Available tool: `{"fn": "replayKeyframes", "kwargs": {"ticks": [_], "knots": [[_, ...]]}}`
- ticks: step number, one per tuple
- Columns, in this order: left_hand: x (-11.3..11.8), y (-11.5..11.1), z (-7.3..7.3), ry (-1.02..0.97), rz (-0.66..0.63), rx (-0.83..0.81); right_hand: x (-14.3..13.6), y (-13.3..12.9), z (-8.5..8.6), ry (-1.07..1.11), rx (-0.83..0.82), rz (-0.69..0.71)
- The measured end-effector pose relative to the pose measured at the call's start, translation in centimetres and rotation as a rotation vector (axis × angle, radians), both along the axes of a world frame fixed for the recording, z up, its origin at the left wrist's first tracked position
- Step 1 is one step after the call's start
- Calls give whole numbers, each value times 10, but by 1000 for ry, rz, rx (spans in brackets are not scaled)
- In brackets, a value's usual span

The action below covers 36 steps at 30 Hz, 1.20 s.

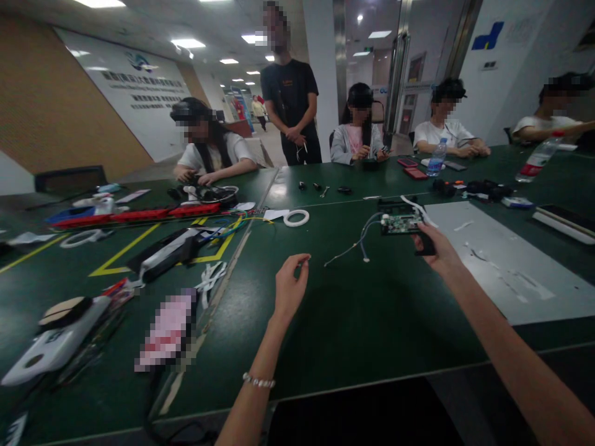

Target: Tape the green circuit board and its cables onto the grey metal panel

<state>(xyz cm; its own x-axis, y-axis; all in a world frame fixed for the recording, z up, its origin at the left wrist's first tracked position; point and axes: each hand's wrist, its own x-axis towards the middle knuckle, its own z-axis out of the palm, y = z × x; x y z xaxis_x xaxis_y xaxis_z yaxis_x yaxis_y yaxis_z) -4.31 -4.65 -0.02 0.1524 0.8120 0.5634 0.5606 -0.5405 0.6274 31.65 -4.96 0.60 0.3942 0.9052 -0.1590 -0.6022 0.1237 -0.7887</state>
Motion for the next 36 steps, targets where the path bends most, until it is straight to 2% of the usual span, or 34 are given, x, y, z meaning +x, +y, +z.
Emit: {"fn": "replayKeyframes", "kwargs": {"ticks": [4,7,10,12,16,19,23,26,31,34,36], "knots": [[26,10,25,-178,-32,-76,-38,-3,-3,-85,-28,158],[41,26,33,-322,-154,-366,-59,-3,-9,-138,-49,268],[45,41,28,-482,-399,-825,-79,-3,-17,-171,-56,399],[43,47,20,-566,-461,-1007,-90,-4,-23,-189,-44,491],[33,49,4,-594,-381,-1048,-98,-5,-30,-158,-33,675],[25,48,-1,-543,-348,-1016,-91,0,-29,-141,-61,805],[19,48,-3,-522,-307,-994,-84,12,-31,-234,-104,750],[19,50,-7,-519,-279,-998,-88,19,-40,-362,-124,676],[21,53,-17,-504,-247,-1026,-95,20,-52,-497,-106,637],[21,56,-20,-507,-199,-1028,-72,18,-47,-568,-91,495],[20,57,-20,-517,-182,-1034,-36,16,-41,-619,-98,352]]}}
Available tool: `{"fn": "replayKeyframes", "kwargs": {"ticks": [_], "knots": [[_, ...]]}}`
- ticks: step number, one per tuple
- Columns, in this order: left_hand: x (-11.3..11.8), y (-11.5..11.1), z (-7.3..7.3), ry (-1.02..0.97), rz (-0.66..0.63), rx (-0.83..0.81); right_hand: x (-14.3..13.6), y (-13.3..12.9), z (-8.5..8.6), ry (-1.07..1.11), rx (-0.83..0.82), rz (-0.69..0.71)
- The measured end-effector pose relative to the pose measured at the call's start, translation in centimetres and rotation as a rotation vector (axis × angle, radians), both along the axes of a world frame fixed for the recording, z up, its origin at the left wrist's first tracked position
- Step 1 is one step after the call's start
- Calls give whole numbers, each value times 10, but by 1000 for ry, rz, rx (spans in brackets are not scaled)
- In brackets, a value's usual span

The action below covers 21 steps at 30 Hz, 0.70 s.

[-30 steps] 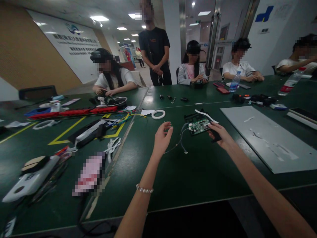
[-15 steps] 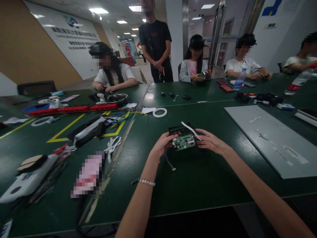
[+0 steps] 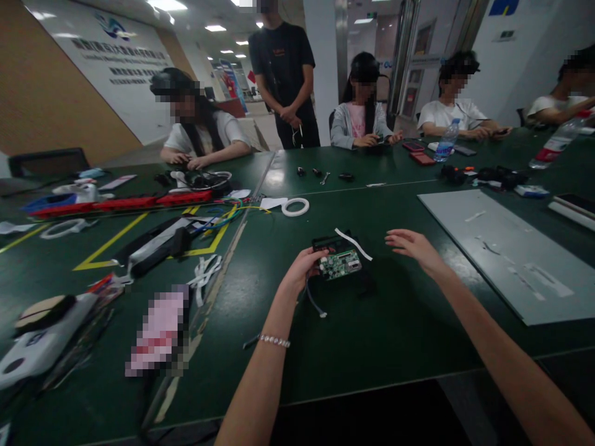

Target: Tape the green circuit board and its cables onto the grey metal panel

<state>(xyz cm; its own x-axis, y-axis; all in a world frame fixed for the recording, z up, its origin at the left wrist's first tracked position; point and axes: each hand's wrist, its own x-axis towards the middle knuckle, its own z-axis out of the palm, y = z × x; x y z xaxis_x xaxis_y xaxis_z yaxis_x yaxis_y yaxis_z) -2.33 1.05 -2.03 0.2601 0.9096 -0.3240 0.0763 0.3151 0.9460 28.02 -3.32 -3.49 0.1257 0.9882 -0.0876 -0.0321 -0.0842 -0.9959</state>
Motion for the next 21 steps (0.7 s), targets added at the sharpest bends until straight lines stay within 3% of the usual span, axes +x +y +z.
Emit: {"fn": "replayKeyframes", "kwargs": {"ticks": [2,5,9,12,21], "knots": [[0,0,0,-6,-6,-17,50,-4,4,-107,3,-140],[2,-1,2,9,-22,-46,134,-17,4,-440,-91,-535],[5,-2,4,31,5,-72,213,-44,-1,-533,-171,-743],[6,-1,3,28,-11,-83,235,-59,-6,-516,-262,-732],[1,2,-3,-18,-63,-86,246,-61,-20,-524,-367,-623]]}}
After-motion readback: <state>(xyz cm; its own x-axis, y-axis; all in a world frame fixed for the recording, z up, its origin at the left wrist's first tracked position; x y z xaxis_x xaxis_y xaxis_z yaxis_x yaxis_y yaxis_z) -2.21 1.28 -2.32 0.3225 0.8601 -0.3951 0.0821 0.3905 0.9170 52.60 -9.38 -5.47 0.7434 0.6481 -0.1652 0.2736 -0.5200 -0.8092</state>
